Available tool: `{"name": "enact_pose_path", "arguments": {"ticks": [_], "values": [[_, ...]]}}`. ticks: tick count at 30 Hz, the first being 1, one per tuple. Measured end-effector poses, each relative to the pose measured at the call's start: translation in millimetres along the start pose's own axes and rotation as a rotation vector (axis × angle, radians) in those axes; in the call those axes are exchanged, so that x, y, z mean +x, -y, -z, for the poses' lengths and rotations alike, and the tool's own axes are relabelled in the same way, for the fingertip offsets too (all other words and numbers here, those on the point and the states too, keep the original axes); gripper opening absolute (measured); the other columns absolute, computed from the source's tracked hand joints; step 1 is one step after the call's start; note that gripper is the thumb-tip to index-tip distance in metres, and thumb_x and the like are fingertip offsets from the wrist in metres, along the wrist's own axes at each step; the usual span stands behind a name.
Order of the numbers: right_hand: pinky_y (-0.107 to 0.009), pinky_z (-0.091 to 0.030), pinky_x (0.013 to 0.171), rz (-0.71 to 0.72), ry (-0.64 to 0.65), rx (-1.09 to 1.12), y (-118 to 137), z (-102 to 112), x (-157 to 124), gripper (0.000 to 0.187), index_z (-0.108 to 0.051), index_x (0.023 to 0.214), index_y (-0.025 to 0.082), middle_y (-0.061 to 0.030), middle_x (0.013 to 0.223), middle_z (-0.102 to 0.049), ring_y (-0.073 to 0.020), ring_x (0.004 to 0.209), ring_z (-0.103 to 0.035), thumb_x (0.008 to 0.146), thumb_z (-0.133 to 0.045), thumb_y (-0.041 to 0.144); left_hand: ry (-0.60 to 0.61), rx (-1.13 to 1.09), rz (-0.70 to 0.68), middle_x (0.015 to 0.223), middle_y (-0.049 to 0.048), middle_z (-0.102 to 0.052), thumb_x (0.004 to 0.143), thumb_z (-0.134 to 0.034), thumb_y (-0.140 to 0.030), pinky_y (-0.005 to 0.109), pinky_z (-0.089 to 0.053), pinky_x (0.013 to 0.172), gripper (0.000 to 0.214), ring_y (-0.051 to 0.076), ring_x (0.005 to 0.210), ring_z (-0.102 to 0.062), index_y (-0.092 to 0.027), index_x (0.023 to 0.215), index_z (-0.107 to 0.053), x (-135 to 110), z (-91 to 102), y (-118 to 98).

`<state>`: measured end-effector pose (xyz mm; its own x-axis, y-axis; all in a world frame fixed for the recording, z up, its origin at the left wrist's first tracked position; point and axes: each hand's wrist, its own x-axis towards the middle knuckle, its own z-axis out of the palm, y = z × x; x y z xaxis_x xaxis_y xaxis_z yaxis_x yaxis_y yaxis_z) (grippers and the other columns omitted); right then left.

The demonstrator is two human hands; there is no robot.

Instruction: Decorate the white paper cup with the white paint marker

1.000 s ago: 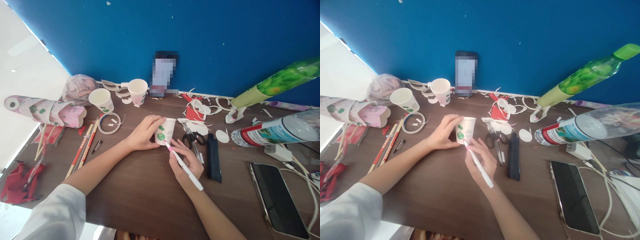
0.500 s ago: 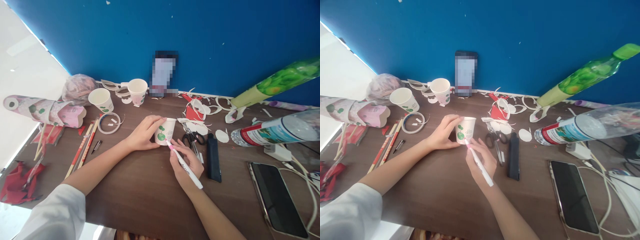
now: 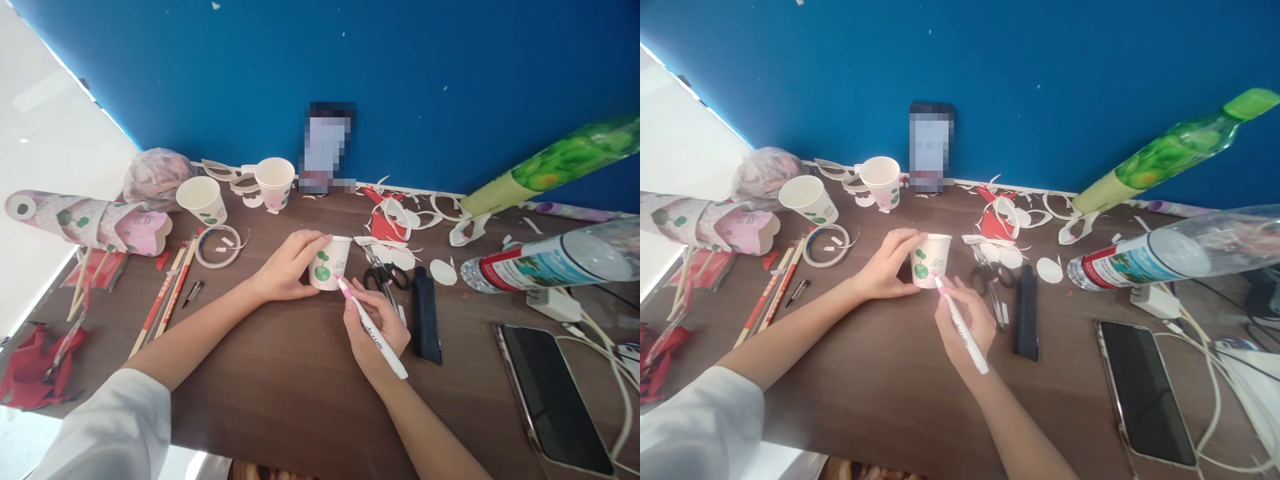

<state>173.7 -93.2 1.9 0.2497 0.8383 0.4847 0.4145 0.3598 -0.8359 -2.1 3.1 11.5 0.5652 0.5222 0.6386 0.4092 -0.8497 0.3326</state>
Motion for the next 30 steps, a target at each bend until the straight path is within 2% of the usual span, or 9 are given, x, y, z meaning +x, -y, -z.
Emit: {"name": "enact_pose_path", "arguments": {"ticks": [10,16,24,30], "values": [[-0.044,-0.058,0.094,-0.032,-0.007,0.089,6.9,0.1,2.3,0.014,-0.065,0.092,0.022,-0.0041,0.092,-0.076,-0.0246,0.097,-0.073,0.083,-0.061,0.013,-0.008,-0.006,-0.002,0.121,0.0181,-0.049,0.078,-0.064,-0.032,0.048,-0.044,0.094,0.081,0.031,0.114,-0.05,-0.017,0.145,-0.021,-0.4,-0.8,0.0],[-0.049,-0.055,0.099,0.022,0.051,0.035,5.9,1.7,1.7,0.015,-0.067,0.094,0.022,-0.0058,0.099,-0.076,-0.0266,0.103,-0.071,0.082,-0.063,0.014,0.008,0.008,0.004,0.123,0.0184,-0.048,0.077,-0.065,-0.032,0.049,-0.043,0.095,0.083,0.031,0.115,-0.049,-0.018,0.145,-0.021,-0.8,-0.7,-0.6],[-0.053,-0.053,0.1,0.056,0.086,0.009,6.7,2.3,3.2,0.017,-0.067,0.093,0.022,-0.0047,0.099,-0.077,-0.0266,0.1,-0.072,0.081,-0.062,0.011,-0.007,0.018,-0.009,0.121,0.018,-0.049,0.078,-0.065,-0.035,0.048,-0.043,0.093,0.084,0.031,0.112,-0.05,-0.018,0.146,-0.019,0.3,-1.4,-2.0],[-0.055,-0.051,0.101,0.059,0.103,0.038,7.4,2.1,1.9,0.016,-0.065,0.09,0.022,-0.003,0.091,-0.076,-0.0268,0.098,-0.072,0.081,-0.06,0.01,-0.005,0.024,-0.004,0.121,0.0178,-0.047,0.079,-0.064,-0.038,0.05,-0.044,0.094,0.083,0.031,0.113,-0.049,-0.018,0.146,-0.019,0.3,-2.1,-0.5]]}}
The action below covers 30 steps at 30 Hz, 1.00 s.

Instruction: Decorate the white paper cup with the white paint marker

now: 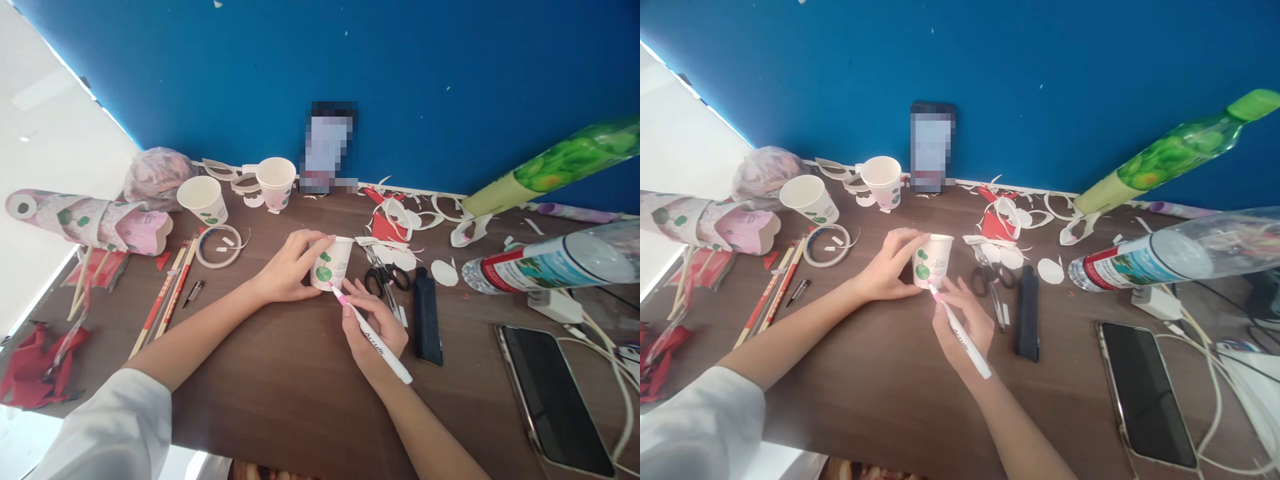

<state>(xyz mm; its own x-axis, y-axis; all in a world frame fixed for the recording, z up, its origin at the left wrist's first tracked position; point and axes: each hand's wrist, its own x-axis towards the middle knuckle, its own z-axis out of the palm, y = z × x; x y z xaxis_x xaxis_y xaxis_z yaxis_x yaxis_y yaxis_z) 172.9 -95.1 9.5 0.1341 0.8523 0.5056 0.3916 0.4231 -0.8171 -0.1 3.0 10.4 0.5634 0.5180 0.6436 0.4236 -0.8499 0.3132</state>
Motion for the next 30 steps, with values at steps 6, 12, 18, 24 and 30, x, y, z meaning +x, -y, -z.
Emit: {"name": "enact_pose_path", "arguments": {"ticks": [6,12,18,24,30], "values": [[-0.059,-0.046,0.103,0.095,-0.04,-0.026,-1.6,3.2,0.1,0.02,-0.065,0.095,0.021,-0.0047,0.083,-0.074,-0.0295,0.105,-0.069,0.093,-0.047,0.03,0.02,-0.048,0.042,0.127,0.0171,-0.039,0.079,-0.064,-0.035,0.053,-0.043,0.1,0.087,0.033,0.126,-0.042,-0.021,0.149,-0.015,-3.9,-3.2,0.0],[-0.056,-0.053,0.094,0.2,-0.05,-0.098,-1.9,4.8,4.2,0.013,-0.067,0.091,0.022,-0.0029,0.08,-0.075,-0.0228,0.082,-0.073,0.087,-0.056,0.018,-0.041,0.022,0.003,0.127,0.0179,-0.044,0.081,-0.062,-0.034,0.052,-0.041,0.1,0.086,0.032,0.121,-0.046,-0.02,0.15,-0.012,-3.5,-4.5,-0.8],[-0.052,-0.058,0.091,0.178,-0.041,-0.043,-3.2,-0.3,2.3,0.031,-0.07,0.095,0.021,-0.0046,0.087,-0.075,-0.0272,0.094,-0.073,0.071,-0.068,0.001,-0.057,0.089,-0.006,0.134,0.0221,-0.048,0.083,-0.058,-0.037,0.053,-0.038,0.102,0.083,0.033,0.123,-0.046,-0.013,0.149,-0.014,-4.3,-4.7,0.0],[-0.049,-0.06,0.091,0.134,-0.026,0.012,2.1,-1.5,2.3,0.03,-0.071,0.095,0.022,-0.0045,0.088,-0.074,-0.0268,0.093,-0.073,0.073,-0.066,0.001,-0.049,0.053,-0.016,0.137,0.021,-0.049,0.082,-0.06,-0.036,0.051,-0.038,0.102,0.082,0.032,0.126,-0.045,-0.013,0.148,-0.017,-4.5,-4.8,-0.5],[-0.042,-0.062,0.089,0.079,-0.043,0.011,3.4,-1.4,1.6,0.031,-0.07,0.094,0.023,-0.0038,0.091,-0.075,-0.0229,0.088,-0.075,0.073,-0.066,0.0,-0.044,0.04,-0.037,0.136,0.0213,-0.051,0.081,-0.062,-0.032,0.048,-0.038,0.103,0.082,0.03,0.126,-0.046,-0.012,0.147,-0.019,-4.1,-3.8,0.3]]}}
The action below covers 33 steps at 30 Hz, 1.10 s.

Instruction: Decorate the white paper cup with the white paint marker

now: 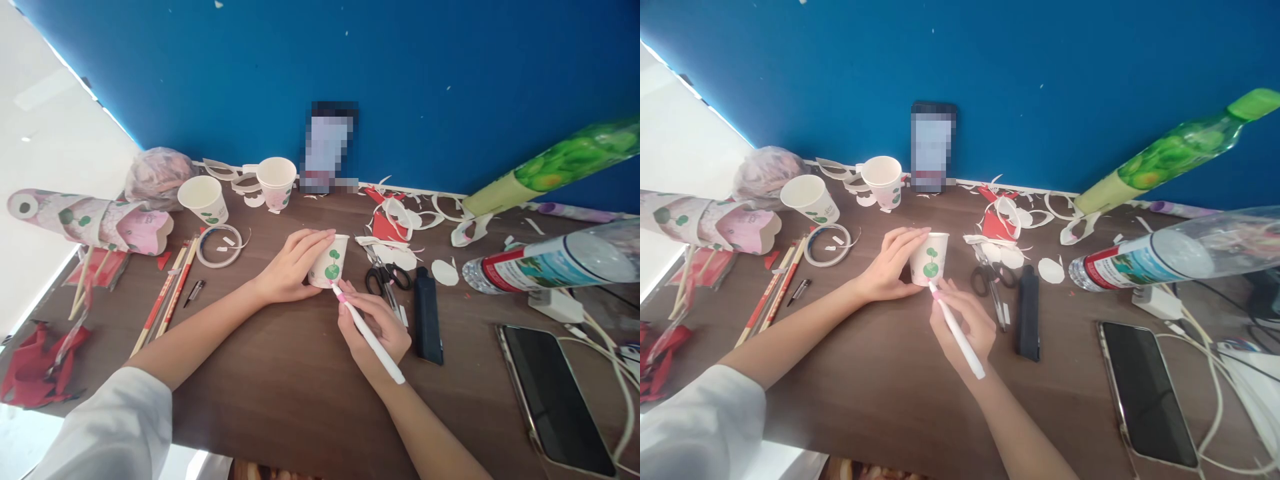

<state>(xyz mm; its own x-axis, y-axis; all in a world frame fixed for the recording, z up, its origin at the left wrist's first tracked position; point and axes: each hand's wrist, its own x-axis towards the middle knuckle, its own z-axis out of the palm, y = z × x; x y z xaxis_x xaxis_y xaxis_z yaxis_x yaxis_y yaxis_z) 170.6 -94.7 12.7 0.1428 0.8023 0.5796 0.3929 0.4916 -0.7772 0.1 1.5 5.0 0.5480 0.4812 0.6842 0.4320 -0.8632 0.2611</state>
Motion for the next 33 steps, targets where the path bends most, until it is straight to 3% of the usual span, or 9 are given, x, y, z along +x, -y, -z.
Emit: {"name": "enact_pose_path", "arguments": {"ticks": [17,33], "values": [[-0.039,-0.063,0.083,-0.109,-0.037,-0.072,-5.4,0.0,-1.6,0.022,-0.07,0.093,0.025,-0.0023,0.091,-0.075,-0.0213,0.087,-0.074,0.078,-0.066,0.01,-0.023,0.005,-0.035,0.134,0.0201,-0.053,0.08,-0.062,-0.028,0.048,-0.039,0.102,0.077,0.029,0.123,-0.048,-0.011,0.144,-0.025,1.1,-1.4,-0.2],[-0.036,-0.061,0.076,-0.177,-0.048,-0.047,-9.8,0.7,-3.1,0.015,-0.068,0.091,0.024,-0.0044,0.089,-0.072,-0.0233,0.089,-0.073,0.079,-0.066,0.015,0.022,-0.005,0.006,0.136,0.0222,-0.049,0.08,-0.061,-0.03,0.052,-0.039,0.101,0.08,0.032,0.125,-0.047,-0.014,0.146,-0.018,1.8,0.6,-0.6]]}}
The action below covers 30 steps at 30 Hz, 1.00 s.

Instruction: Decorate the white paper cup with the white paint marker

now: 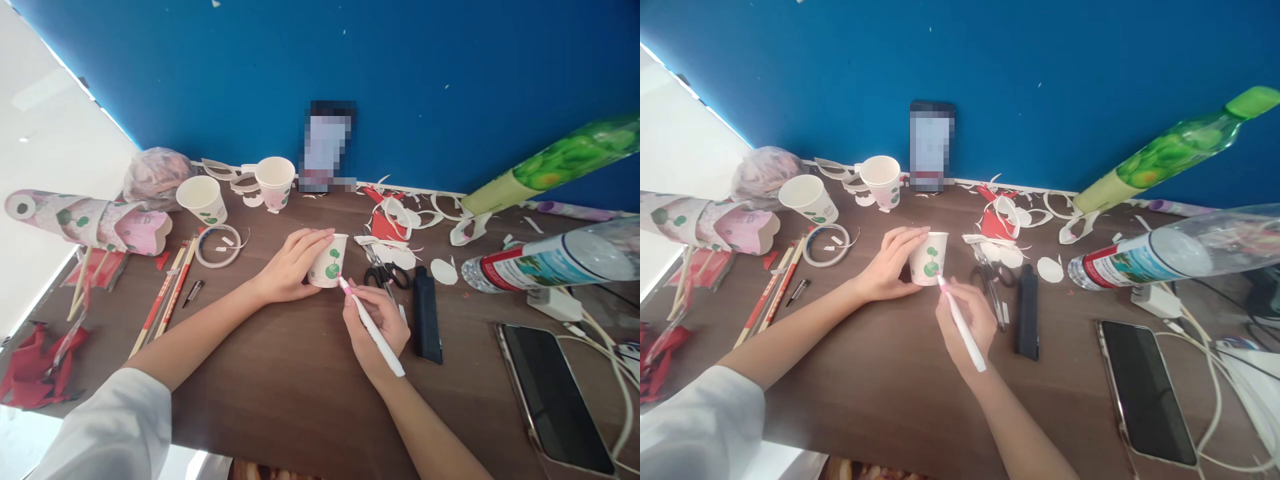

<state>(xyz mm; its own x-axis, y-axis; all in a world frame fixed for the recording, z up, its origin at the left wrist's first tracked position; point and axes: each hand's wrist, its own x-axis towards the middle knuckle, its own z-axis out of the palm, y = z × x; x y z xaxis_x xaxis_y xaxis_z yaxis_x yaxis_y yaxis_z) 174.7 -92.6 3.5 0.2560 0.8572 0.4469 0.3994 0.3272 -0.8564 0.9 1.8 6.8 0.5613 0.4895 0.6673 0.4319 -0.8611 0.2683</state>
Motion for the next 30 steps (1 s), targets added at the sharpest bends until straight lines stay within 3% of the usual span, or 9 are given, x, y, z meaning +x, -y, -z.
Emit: {"name": "enact_pose_path", "arguments": {"ticks": [5,9,12,16,20,30], "values": [[-0.042,-0.058,0.087,0.039,-0.024,0.048,0.2,0.8,0.3,0.013,-0.066,0.097,0.023,-0.0073,0.098,-0.072,-0.0246,0.097,-0.071,0.088,-0.056,0.026,-0.017,-0.022,0.064,0.145,0.0248,-0.033,0.08,-0.064,-0.038,0.054,-0.041,0.102,0.088,0.036,0.133,-0.039,-0.015,0.148,-0.013,-4.4,-3.0,1.1],[-0.054,-0.048,0.101,0.144,-0.032,0.065,-1.6,4.1,-2.8,0.038,-0.065,0.103,0.021,-0.006,0.084,-0.074,-0.0254,0.093,-0.071,0.096,-0.035,0.042,-0.034,-0.068,0.097,0.148,0.0246,-0.02,0.076,-0.068,-0.039,0.054,-0.041,0.105,0.092,0.038,0.137,-0.031,-0.015,0.147,-0.014,-7.9,-5.8,2.6],[-0.05,-0.052,0.097,0.09,-0.021,-0.016,-0.1,4.0,-4.8,0.024,-0.064,0.104,0.022,-0.001,0.069,-0.071,-0.0228,0.086,-0.072,0.094,-0.045,0.031,-0.029,-0.082,0.085,0.145,0.0233,-0.022,0.076,-0.068,-0.036,0.056,-0.04,0.106,0.088,0.038,0.138,-0.029,-0.016,0.146,-0.018,-7.2,-5.6,3.4],[-0.05,-0.055,0.094,0.139,0.001,-0.034,0.9,0.6,-3.6,0.02,-0.064,0.097,0.023,-0.0015,0.077,-0.073,-0.0233,0.088,-0.073,0.08,-0.062,0.013,0.004,-0.1,0.07,0.132,0.0211,-0.035,0.076,-0.067,-0.035,0.061,-0.035,0.107,0.089,0.036,0.13,-0.039,-0.016,0.147,-0.016,-4.4,-3.3,3.2],[-0.056,-0.055,0.093,0.241,0.055,-0.009,-0.6,-0.7,-1.1,0.025,-0.066,0.091,0.023,-0.0029,0.083,-0.074,-0.0284,0.096,-0.073,0.073,-0.063,0.006,0.007,-0.096,0.058,0.124,0.0176,-0.038,0.077,-0.067,-0.035,0.054,-0.042,0.103,0.088,0.031,0.121,-0.046,-0.017,0.148,-0.016,-3.2,-2.2,1.2],[-0.06,-0.054,0.094,0.248,0.09,-0.015,3.3,0.6,0.1,0.024,-0.065,0.089,0.022,-0.0023,0.083,-0.075,-0.0306,0.096,-0.073,0.072,-0.063,0.005,-0.02,-0.047,0.027,0.121,0.0162,-0.041,0.079,-0.066,-0.036,0.046,-0.05,0.09,0.09,0.029,0.112,-0.049,-0.022,0.149,-0.012,-1.5,-1.5,-3.1]]}}
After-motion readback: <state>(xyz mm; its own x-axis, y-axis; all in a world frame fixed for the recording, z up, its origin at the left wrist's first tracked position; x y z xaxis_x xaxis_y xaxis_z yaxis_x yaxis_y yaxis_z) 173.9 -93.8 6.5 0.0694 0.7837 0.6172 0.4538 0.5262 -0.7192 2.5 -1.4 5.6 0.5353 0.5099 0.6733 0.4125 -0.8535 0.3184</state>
